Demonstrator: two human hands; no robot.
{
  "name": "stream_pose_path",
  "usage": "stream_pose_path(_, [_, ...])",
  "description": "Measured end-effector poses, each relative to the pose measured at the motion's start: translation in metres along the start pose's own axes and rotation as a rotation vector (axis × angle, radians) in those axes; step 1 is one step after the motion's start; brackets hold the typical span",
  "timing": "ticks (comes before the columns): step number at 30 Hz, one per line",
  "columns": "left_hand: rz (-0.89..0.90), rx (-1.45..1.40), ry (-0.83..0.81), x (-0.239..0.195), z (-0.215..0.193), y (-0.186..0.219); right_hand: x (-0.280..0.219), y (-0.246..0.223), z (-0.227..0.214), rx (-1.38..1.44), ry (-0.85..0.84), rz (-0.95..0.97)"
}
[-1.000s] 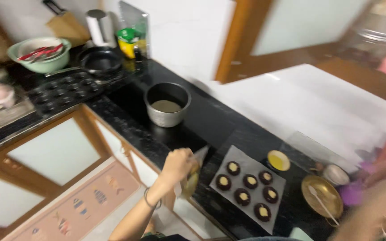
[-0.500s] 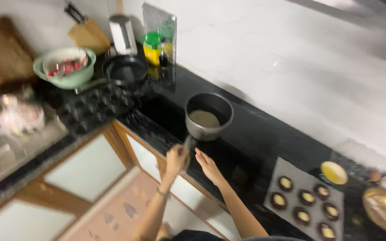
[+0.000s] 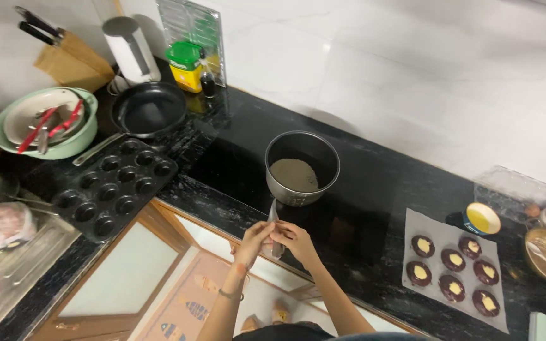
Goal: The person pours oil from a bottle into a pot containing grains and liquid, retrieves seasoning packets from an overhead cabinet, tears them open and pours dried herbs and a red powder into the pot, then handles a bag of raw chicken beside the sink while mixing the marinade ingredients.
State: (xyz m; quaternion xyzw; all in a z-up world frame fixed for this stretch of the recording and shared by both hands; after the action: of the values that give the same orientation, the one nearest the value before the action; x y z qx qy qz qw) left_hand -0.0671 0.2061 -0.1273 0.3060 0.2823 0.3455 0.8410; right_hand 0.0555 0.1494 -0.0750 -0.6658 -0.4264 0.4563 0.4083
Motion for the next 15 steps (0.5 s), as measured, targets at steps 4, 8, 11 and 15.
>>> stream_pose_path(4, [-0.009, -0.018, 0.006, 0.008, -0.008, -0.005, 0.012, 0.017, -0.001, 0.062, -0.012, -0.020])
stream_pose_path(8, [-0.003, -0.037, 0.002, 0.014, -0.020, -0.017, 0.000, -0.008, -0.002, 0.006, -0.037, 0.041])
stream_pose_path(11, [0.094, 0.094, -0.032, 0.010, -0.009, -0.007, -0.004, -0.003, 0.000, -0.039, -0.044, 0.057])
stream_pose_path(15, [0.161, 0.475, -0.030, -0.002, 0.033, 0.037, -0.008, -0.019, 0.001, -0.339, 0.077, -0.136])
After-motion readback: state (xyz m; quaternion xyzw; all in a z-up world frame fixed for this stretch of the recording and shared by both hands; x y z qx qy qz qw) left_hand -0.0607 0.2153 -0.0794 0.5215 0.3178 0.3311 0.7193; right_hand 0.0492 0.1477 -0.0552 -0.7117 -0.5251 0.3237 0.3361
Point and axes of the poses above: each hand's wrist, its own x-axis towards the middle knuckle, its own z-axis out of the palm, y = z × x, the point moved 8 cm from there along x, towards the middle knuckle, and after that the axes turned 12 degrees about -x, right-handed, at the moved point
